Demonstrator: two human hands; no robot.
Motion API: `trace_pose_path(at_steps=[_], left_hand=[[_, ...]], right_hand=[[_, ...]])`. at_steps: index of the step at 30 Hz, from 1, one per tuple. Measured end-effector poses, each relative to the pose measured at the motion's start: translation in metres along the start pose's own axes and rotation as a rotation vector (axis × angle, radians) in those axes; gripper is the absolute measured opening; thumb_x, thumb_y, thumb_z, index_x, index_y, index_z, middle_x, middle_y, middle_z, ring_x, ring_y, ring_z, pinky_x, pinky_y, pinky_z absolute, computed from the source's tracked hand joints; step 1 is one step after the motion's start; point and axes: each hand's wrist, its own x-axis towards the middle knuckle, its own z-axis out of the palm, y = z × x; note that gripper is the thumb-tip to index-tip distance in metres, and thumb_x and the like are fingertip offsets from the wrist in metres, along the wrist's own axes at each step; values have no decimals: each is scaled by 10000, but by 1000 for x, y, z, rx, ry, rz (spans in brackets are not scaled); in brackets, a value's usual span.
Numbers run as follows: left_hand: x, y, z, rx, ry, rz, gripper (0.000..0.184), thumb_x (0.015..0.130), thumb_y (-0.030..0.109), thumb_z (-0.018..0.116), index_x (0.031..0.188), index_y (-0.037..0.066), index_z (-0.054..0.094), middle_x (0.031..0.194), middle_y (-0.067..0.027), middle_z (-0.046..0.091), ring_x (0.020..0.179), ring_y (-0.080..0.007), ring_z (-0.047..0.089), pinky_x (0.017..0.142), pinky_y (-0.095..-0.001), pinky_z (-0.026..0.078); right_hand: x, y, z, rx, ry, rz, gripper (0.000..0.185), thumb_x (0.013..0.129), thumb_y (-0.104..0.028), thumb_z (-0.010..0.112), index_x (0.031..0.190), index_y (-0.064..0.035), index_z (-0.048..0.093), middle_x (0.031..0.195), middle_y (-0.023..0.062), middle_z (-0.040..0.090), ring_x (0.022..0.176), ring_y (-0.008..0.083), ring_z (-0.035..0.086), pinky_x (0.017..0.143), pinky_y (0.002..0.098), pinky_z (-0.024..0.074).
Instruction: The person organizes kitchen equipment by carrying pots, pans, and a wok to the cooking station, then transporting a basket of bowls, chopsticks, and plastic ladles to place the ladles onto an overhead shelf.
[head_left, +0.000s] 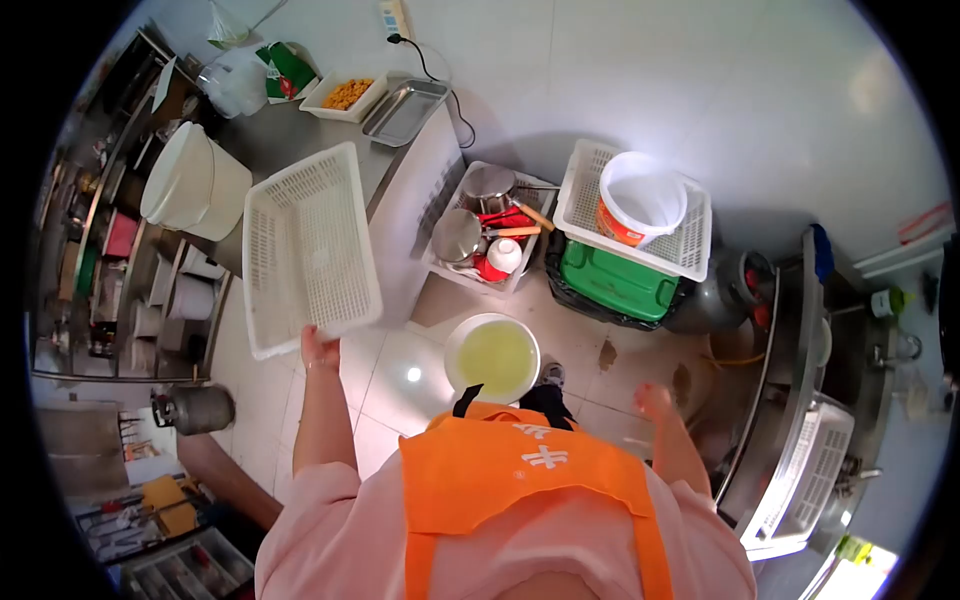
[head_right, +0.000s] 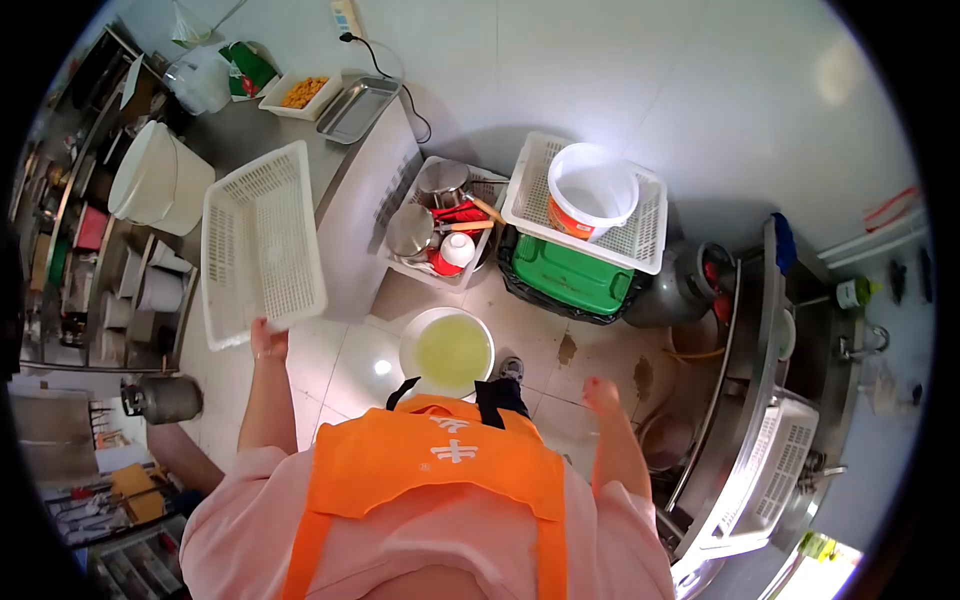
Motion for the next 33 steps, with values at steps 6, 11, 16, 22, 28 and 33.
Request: trace_pose_path(at_steps=[6,11,16,22,28,33], left_hand=[[-104,6,-63,112,100,29,354,821,213,467,1130,43,479,1105,-98,561,1017,-262,543,876,-395,467],[-200,13,-78,185,56,-52,476,815,244,456,1249,49,422,1163,-129,536,1081,-311,509,947,-467,402],[-238,21,-108,227,151,-73,536,792,216,464,1299,70,375,1204,-133,509,1092,-326,500,930,-498,411],[-286,10,-123,354,218,-98,576,758,172,455,1319,89,351,1180,-165,503,1039,-337,521,853,-507,462],[-281,-17,-109,415,187,-151,587,733,144,455,1306,67,352,1137,-165,515,1007,-334,532,813,-515,491],[-267,-19,-69,549,257,-170,587,738,65,459,1314,77,349,1124,-164,517,984,-315,556,805,-521,503]], right_hand=[[61,-157,-37,431,-24,-108,366,889,-319,509,1111,-27,505,932,119,614,740,209,600,610,328,487],[127,-213,-13,920,24,2,614,899,-368,507,1379,-86,249,1331,185,394,1079,282,502,847,355,466],[171,-248,12,1217,113,-5,547,906,-328,498,1352,-84,295,1275,195,438,1023,281,529,783,328,496],[176,-251,25,1381,32,-43,338,893,-261,521,1149,-51,449,992,117,572,893,243,577,724,315,505],[192,-253,24,1512,149,-37,284,868,-182,517,1123,-61,484,991,84,577,862,212,572,705,308,502],[178,-252,18,1455,178,-66,257,849,-173,538,1078,-61,507,962,64,569,839,187,558,694,300,486]])
